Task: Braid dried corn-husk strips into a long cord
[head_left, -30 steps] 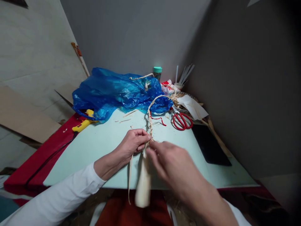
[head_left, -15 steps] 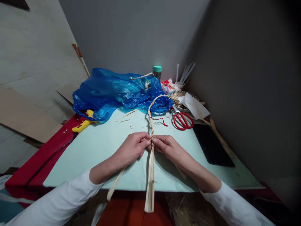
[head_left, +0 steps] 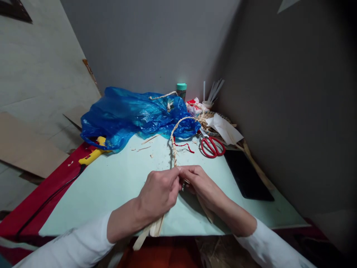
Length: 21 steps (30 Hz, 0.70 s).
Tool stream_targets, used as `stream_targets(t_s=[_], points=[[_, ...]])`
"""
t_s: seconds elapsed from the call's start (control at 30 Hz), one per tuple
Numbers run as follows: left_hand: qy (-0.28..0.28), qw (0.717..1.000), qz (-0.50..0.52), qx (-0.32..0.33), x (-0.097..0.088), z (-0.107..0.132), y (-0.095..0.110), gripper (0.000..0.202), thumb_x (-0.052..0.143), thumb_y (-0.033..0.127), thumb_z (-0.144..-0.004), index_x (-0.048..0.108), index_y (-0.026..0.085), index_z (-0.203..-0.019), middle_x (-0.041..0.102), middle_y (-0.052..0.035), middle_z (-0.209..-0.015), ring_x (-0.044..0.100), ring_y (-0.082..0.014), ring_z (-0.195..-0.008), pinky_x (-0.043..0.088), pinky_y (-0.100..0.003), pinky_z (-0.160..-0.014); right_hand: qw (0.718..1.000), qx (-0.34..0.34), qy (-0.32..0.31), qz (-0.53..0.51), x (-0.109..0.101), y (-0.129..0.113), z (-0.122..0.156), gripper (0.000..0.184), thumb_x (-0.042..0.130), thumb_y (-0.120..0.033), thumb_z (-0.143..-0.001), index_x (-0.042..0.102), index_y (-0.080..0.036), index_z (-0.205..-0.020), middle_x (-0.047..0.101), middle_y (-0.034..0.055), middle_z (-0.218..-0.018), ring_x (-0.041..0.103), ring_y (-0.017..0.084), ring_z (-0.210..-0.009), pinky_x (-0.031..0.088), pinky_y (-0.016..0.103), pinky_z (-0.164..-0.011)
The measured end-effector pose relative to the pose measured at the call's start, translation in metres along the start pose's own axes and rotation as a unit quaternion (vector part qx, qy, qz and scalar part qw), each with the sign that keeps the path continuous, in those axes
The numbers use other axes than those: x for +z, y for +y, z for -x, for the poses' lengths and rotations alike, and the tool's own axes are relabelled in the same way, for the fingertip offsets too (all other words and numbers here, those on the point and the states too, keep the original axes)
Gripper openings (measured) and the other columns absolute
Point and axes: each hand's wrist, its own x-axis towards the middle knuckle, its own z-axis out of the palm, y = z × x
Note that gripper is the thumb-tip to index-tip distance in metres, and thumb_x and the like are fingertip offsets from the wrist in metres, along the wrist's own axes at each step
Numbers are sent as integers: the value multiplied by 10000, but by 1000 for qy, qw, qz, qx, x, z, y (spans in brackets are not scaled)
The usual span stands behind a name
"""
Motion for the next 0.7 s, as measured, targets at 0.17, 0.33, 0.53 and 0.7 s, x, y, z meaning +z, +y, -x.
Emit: stream_targets(t_s=[0.17, 0.33, 0.53, 0.7], points=[[-4, 998, 60, 30, -12, -3, 1, 262, 418, 195, -887, 562, 159, -672, 538, 9, -577, 464, -104, -530, 349, -242, -579, 996, 47, 3, -73, -2, -4, -2, 371, 607, -444, -825, 529, -145, -620, 424, -40, -528, 233, 56, -466, 123, 243, -454], [31, 957, 254, -138, -19, -17, -12, 174, 463, 278, -890, 559, 164, -801, 549, 7, -675, 495, -119, -641, 381, -245, -646, 994, 58, -25, -93, -1, -12, 0, 321, 630, -438, -819, 635, -119, -779, 557, 12, -674, 225, 54, -494, 121, 232, -451], [-142, 802, 548, -188, -1, -17, -26, 173, 519, 329, -886, 492, 158, -890, 603, -18, -655, 367, -44, -462, 265, -167, -463, 996, 33, -64, -59, -1, -7, 5, 319, 554, -415, -896, 583, -134, -749, 458, -13, -647, 242, 67, -521, 144, 239, -474], [-147, 779, 559, -244, -3, -18, -24, 211, 586, 332, -845, 483, 149, -869, 613, -40, -604, 192, -3, -398, 112, -154, -397, 998, 15, -63, 17, -2, -5, 7, 279, 467, -388, -944, 595, -152, -872, 522, 12, -729, 413, 99, -608, 292, 227, -539]])
